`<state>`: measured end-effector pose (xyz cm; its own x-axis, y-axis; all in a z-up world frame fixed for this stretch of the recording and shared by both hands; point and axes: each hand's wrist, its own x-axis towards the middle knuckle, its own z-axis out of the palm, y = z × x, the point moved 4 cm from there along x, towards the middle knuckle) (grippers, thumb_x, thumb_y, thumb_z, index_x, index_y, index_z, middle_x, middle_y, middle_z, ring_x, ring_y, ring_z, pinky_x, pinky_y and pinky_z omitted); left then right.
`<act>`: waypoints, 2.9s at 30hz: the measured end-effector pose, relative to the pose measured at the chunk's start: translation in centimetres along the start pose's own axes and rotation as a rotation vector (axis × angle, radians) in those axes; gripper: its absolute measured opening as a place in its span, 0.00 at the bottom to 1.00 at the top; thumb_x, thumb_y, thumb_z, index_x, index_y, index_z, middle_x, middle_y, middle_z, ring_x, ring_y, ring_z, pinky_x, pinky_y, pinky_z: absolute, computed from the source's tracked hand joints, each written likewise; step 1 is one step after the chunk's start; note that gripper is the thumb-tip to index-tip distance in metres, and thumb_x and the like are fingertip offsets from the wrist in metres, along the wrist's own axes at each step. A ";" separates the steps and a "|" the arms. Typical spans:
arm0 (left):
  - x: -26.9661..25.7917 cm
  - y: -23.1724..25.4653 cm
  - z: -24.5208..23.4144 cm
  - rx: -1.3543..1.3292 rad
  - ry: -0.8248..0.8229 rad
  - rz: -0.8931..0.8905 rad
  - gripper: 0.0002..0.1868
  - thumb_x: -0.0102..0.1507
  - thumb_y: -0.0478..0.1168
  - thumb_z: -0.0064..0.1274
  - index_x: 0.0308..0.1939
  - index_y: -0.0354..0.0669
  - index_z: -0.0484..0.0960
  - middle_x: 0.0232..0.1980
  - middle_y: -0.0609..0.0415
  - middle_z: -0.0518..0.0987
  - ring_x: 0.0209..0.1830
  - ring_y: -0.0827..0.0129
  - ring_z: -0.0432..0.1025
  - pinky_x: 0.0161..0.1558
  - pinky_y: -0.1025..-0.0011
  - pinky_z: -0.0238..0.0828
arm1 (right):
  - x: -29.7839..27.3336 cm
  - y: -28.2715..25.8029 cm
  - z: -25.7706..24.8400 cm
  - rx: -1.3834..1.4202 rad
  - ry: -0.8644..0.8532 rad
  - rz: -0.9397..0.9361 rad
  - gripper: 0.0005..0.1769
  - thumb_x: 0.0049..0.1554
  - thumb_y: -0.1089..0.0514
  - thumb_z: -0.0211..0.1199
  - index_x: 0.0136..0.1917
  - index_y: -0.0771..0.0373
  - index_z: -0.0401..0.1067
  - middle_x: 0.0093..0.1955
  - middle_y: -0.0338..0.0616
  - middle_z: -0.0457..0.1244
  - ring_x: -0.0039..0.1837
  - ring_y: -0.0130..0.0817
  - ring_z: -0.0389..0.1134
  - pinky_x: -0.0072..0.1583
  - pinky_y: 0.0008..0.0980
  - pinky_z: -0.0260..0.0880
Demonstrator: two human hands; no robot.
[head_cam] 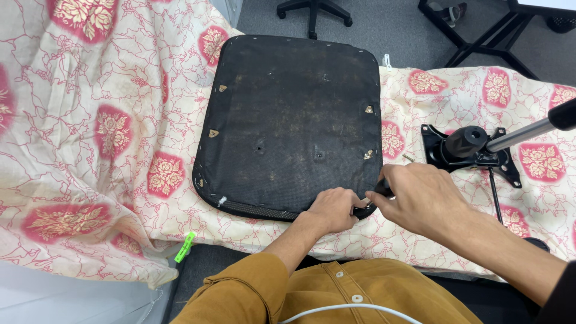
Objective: The person uses a screwdriver to remove multiple screws from the underside of a black chair seat. The screws are placed on the patterned cloth nearby. The chair base remains detached beside the seat.
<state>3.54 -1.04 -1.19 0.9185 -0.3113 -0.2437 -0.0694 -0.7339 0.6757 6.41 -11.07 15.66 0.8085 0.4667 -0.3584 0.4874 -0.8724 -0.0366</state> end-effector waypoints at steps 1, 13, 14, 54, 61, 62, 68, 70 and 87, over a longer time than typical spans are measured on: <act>-0.1 0.0 0.0 -0.004 -0.006 -0.005 0.24 0.56 0.34 0.60 0.58 0.51 0.85 0.48 0.50 0.85 0.53 0.61 0.78 0.62 0.63 0.70 | 0.1 0.0 0.0 0.001 -0.014 0.022 0.23 0.54 0.42 0.67 0.46 0.66 0.78 0.34 0.57 0.70 0.42 0.51 0.75 0.48 0.48 0.74; 0.4 -0.5 0.3 0.010 -0.123 -0.026 0.28 0.57 0.40 0.63 0.62 0.55 0.82 0.42 0.53 0.85 0.49 0.63 0.79 0.57 0.63 0.73 | 1.4 2.0 -3.0 -0.114 -0.142 0.075 0.20 0.52 0.48 0.67 0.58 0.49 0.78 0.50 0.43 0.72 0.54 0.40 0.75 0.57 0.41 0.75; 0.4 -0.5 0.3 0.010 -0.126 -0.027 0.28 0.57 0.40 0.63 0.62 0.55 0.82 0.42 0.53 0.85 0.49 0.63 0.79 0.57 0.63 0.73 | 1.3 2.1 -3.2 -0.128 -0.116 0.014 0.20 0.52 0.51 0.66 0.59 0.48 0.78 0.49 0.42 0.72 0.54 0.40 0.74 0.57 0.42 0.74; -0.3 -0.1 -1.7 0.021 0.057 -0.006 0.29 0.63 0.45 0.54 0.68 0.46 0.75 0.67 0.49 0.74 0.69 0.61 0.66 0.71 0.61 0.59 | 2.5 7.4 -2.6 -0.055 -0.127 0.277 0.18 0.57 0.44 0.66 0.61 0.41 0.80 0.47 0.41 0.75 0.51 0.35 0.79 0.56 0.41 0.79; 3.0 -2.0 -1.3 0.250 0.056 0.045 0.46 0.62 0.53 0.58 0.76 0.37 0.56 0.82 0.38 0.44 0.84 0.46 0.34 0.78 0.47 0.26 | 4.1 7.9 -2.4 -0.007 -0.013 0.247 0.17 0.56 0.46 0.68 0.59 0.43 0.81 0.49 0.40 0.75 0.52 0.37 0.76 0.57 0.41 0.75; 3.4 -2.3 -1.2 0.266 0.054 0.034 0.45 0.63 0.54 0.57 0.77 0.38 0.55 0.83 0.39 0.43 0.84 0.46 0.33 0.78 0.46 0.25 | 4.3 7.9 -2.2 0.000 0.006 0.236 0.17 0.56 0.46 0.68 0.59 0.43 0.80 0.49 0.40 0.75 0.52 0.37 0.76 0.57 0.41 0.75; 3.9 -3.3 -0.1 0.339 -0.014 -0.010 0.48 0.65 0.60 0.48 0.81 0.47 0.43 0.84 0.44 0.33 0.84 0.48 0.25 0.77 0.45 0.19 | 5.2 7.8 -2.3 0.013 0.000 0.243 0.18 0.57 0.45 0.66 0.61 0.44 0.79 0.49 0.41 0.74 0.51 0.37 0.77 0.56 0.41 0.76; 4.0 -3.5 0.1 0.352 -0.030 -0.012 0.48 0.66 0.61 0.46 0.81 0.48 0.41 0.84 0.44 0.32 0.84 0.48 0.24 0.77 0.45 0.18 | 5.3 7.7 -2.4 0.013 -0.007 0.244 0.18 0.57 0.45 0.66 0.61 0.44 0.79 0.48 0.42 0.74 0.50 0.37 0.76 0.55 0.41 0.76; 3.9 -3.6 0.1 0.350 -0.028 -0.020 0.47 0.66 0.63 0.44 0.81 0.52 0.40 0.85 0.47 0.32 0.84 0.51 0.24 0.78 0.46 0.17 | 6.7 7.3 -2.4 -0.070 -0.059 0.202 0.18 0.59 0.43 0.64 0.62 0.42 0.79 0.49 0.41 0.74 0.51 0.37 0.76 0.56 0.41 0.76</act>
<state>7.32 0.31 -4.67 0.9105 -0.3077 -0.2764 -0.1855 -0.9010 0.3921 16.16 -14.02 15.21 0.8724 0.2726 -0.4057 0.3410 -0.9341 0.1055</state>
